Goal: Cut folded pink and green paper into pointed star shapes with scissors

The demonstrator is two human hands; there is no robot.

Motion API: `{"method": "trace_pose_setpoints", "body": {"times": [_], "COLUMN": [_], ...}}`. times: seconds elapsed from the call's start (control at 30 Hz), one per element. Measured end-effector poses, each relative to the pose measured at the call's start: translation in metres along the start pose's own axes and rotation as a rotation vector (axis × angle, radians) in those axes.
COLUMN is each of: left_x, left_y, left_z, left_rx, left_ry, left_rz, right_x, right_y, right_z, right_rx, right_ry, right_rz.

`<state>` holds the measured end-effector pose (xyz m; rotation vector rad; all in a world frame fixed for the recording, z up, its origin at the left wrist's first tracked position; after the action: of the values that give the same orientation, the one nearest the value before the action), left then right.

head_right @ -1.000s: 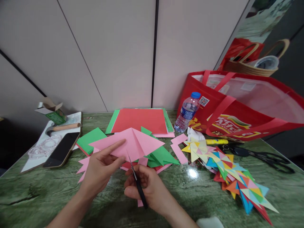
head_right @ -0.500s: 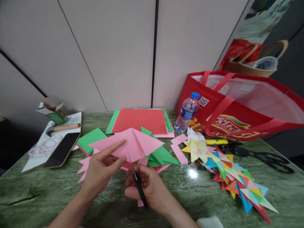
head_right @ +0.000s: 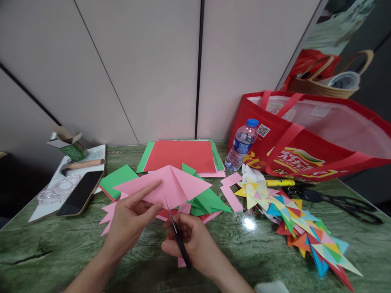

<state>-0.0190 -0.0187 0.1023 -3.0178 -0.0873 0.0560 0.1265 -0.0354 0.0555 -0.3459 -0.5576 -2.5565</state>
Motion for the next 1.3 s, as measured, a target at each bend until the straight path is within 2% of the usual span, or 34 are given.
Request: {"method": "trace_pose_setpoints", "body": {"times": [0.53,0.93,1.3], "left_x": [0.0004,0.0012,0.0052], "left_y": [0.0001,0.0011,0.0042], "left_z": [0.0009,-0.0033,-0.0072], "left_rx": [0.022,0.014,-0.030], "left_ry": [-0.024,-0.058,-0.068], "left_rz": [0.012,-0.008,0.056], "right_x": [0.0006,0.0013,0.0019], "right_y": [-0.0006,-0.0008,0.0006], "right_z": [-0.0010,-0.0018,0.0015], "right_rx": [0.003,0.046,0.000], "right_ry": [0.107,0.068,0.034], "right_rz": [-0.042,-0.069,-0.096]}}
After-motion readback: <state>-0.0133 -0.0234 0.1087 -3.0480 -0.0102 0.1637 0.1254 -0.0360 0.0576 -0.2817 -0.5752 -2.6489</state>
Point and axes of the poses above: each hand's wrist, its own y-axis away from the middle knuckle, its own x-axis out of the palm, z = x × y, the point moved 1 cm from there along -y, towards the middle knuckle, and after that the axes turned 9 degrees about x, right-handed, at the moved point
